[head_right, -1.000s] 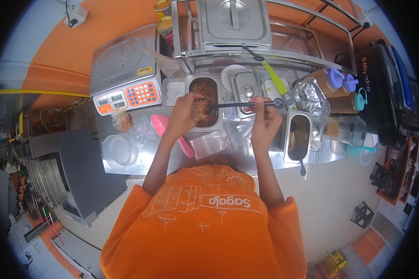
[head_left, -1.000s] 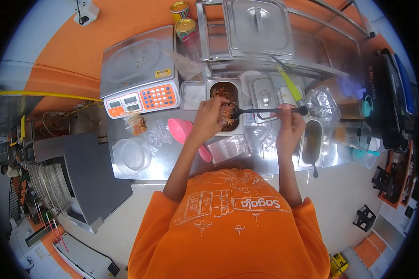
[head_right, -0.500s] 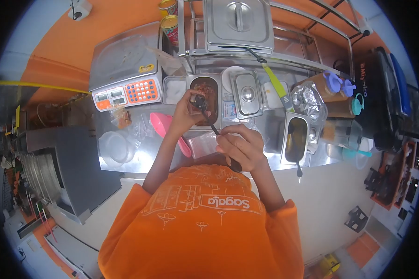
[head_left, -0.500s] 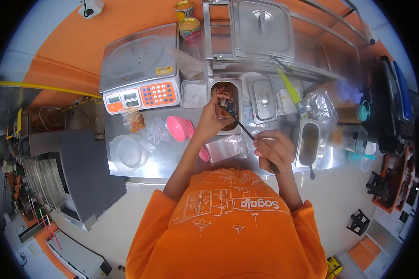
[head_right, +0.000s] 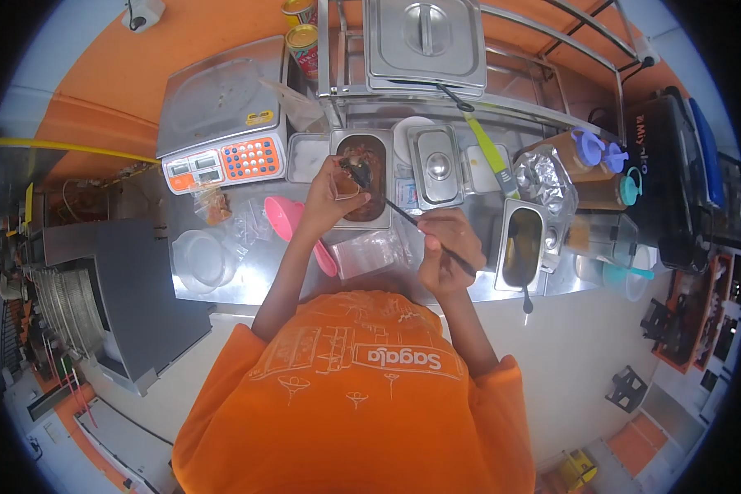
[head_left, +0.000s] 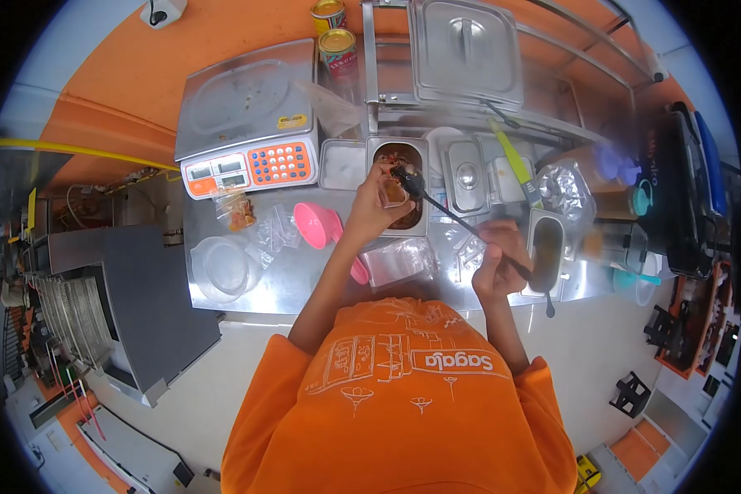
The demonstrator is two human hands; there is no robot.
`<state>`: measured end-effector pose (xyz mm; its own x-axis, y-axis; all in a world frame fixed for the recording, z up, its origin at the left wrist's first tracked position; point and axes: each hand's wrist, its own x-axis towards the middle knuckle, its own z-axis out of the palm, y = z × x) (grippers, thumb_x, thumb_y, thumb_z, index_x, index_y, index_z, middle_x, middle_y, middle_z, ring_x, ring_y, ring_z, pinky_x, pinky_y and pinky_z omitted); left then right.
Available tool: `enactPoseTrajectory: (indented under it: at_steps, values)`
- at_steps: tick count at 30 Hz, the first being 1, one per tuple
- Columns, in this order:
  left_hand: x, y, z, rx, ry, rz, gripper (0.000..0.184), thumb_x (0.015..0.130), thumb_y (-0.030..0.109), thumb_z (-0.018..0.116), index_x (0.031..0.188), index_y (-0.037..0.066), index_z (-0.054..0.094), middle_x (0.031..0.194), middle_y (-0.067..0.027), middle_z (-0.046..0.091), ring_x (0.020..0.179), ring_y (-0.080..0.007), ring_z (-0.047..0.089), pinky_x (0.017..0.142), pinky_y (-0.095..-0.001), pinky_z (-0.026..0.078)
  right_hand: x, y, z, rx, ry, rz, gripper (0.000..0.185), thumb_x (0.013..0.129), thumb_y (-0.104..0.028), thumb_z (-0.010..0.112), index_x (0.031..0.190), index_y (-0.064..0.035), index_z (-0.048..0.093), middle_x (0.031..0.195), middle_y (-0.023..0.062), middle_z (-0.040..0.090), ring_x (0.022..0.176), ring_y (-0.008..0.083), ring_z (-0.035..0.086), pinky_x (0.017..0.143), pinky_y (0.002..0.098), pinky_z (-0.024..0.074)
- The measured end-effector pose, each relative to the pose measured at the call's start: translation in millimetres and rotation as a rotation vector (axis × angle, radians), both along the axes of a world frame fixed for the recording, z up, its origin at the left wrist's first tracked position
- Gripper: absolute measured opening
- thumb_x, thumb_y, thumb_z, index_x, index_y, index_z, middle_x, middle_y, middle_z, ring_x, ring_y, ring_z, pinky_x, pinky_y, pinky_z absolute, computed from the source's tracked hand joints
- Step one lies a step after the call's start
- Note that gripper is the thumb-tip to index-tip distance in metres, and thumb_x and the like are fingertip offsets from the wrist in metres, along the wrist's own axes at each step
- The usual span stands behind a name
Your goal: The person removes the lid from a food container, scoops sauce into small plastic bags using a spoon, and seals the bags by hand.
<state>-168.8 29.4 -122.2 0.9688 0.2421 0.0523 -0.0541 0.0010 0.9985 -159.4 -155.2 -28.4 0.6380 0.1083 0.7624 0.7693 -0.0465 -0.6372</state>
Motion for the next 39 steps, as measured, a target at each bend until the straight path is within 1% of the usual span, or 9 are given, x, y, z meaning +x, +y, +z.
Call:
enactPoseTrajectory:
  at_steps: [5, 6, 9, 14, 17, 20, 23, 27, 39]
  values:
    - [-4.0, 5.8, -1.2, 0.15, 0.048, 0.084, 0.051, 0.063, 0.006, 0.075, 0.103, 0.005, 0.044, 0.084, -0.0056, 0.058, 0.062, -0.0106, 0.047, 0.057, -0.0234, 0.04, -0.6, 2.8, -20.5, 0.166, 0.279, -0.179, 0.018, 0.088, -0.009, 0.049, 0.083, 0.0065, 0.054, 0.08, 0.0159, 0.057, 0.074, 0.0229, 0.055, 0.068, 0.0298, 0.0442]
    - [-5.4, 8.8, 2.1, 0.195, 0.048, 0.116, 0.049, 0.064, 0.005, 0.074, 0.103, 0.005, 0.044, 0.084, -0.0058, 0.057, 0.063, -0.0112, 0.049, 0.059, -0.0238, 0.041, 4.0, 4.2, -28.6, 0.181, 0.284, -0.23, 0.013, 0.085, -0.005, 0.052, 0.079, 0.006, 0.055, 0.075, 0.0156, 0.058, 0.069, 0.0245, 0.057, 0.059, 0.0296, 0.0441]
    - [-12.7, 18.8, 12.5, 0.216, 0.102, 0.195, 0.045, 0.065, 0.001, 0.071, 0.102, 0.004, 0.044, 0.083, -0.0061, 0.057, 0.07, -0.013, 0.053, 0.065, -0.0246, 0.043, 13.2, 4.2, -56.8, -0.122, 0.168, -0.081, 0.003, 0.079, 0.001, 0.056, 0.081, 0.0027, 0.056, 0.08, 0.0137, 0.059, 0.071, 0.0241, 0.057, 0.06, 0.0307, 0.0456]
    - [-23.5, 28.4, 15.8, 0.134, 0.082, 0.273, 0.043, 0.066, -0.002, 0.069, 0.101, 0.003, 0.044, 0.083, -0.0066, 0.055, 0.078, -0.014, 0.054, 0.07, -0.0251, 0.043, 18.4, 25.3, -97.2, -0.655, -0.05, 0.096, 0.011, 0.07, 0.002, 0.061, 0.079, -0.0016, 0.057, 0.074, 0.0086, 0.055, 0.065, 0.0248, 0.056, 0.058, 0.0323, 0.0476]
    - [-29.1, 33.0, 17.0, 0.14, 0.052, 0.291, 0.044, 0.067, -0.002, 0.069, 0.102, 0.002, 0.043, 0.085, -0.0072, 0.054, 0.079, -0.0139, 0.053, 0.072, -0.0252, 0.043, 16.3, 27.9, -105.7, -0.643, -0.03, 0.118, 0.011, 0.071, 0.0, 0.063, 0.08, -0.0016, 0.057, 0.073, 0.0088, 0.055, 0.064, 0.0247, 0.057, 0.057, 0.0332, 0.0467]
    - [-37.2, 36.5, 15.9, 0.183, 0.098, 0.301, 0.045, 0.067, -0.003, 0.068, 0.103, 0.003, 0.043, 0.086, -0.0077, 0.054, 0.079, -0.0138, 0.053, 0.072, -0.0253, 0.043, 8.0, 25.2, -104.3, -0.453, 0.291, -0.011, 0.005, 0.077, -0.004, 0.061, 0.079, -0.0001, 0.06, 0.071, 0.011, 0.057, 0.062, 0.0274, 0.057, 0.056, 0.0337, 0.0454]
    - [-39.5, 36.1, 12.8, 0.19, 0.111, 0.299, 0.045, 0.067, -0.003, 0.068, 0.104, 0.004, 0.043, 0.086, -0.0076, 0.054, 0.079, -0.0137, 0.054, 0.073, -0.0252, 0.044, 14.6, 13.3, -116.3, -0.571, 0.434, -0.256, 0.015, 0.083, -0.009, 0.055, 0.074, 0.0017, 0.061, 0.068, 0.0129, 0.058, 0.06, 0.0296, 0.058, 0.054, 0.0322, 0.0441]
    - [-39.8, 33.7, 12.6, 0.124, 0.099, 0.249, 0.046, 0.067, -0.006, 0.066, 0.105, 0.004, 0.042, 0.092, -0.0058, 0.051, 0.083, -0.0127, 0.052, 0.075, -0.0243, 0.042, 16.7, 17.1, -110.9, -0.157, 0.757, -0.299, 0.028, 0.09, -0.017, 0.05, 0.073, 0.0021, 0.061, 0.067, 0.008, 0.06, 0.06, 0.0156, 0.059, 0.053, 0.0261, 0.0416]
    - [-27.8, 23.8, 25.1, 0.389, 0.125, 0.171, 0.045, 0.067, -0.003, 0.066, 0.106, 0.004, 0.043, 0.086, -0.0084, 0.055, 0.077, -0.0161, 0.056, 0.07, -0.0262, 0.044, 18.8, -2.3, -72.3, 0.202, 0.764, -0.345, 0.028, 0.091, -0.018, 0.05, 0.078, 0.0058, 0.056, 0.083, 0.0087, 0.058, 0.063, 0.0139, 0.059, 0.061, 0.0245, 0.0461]
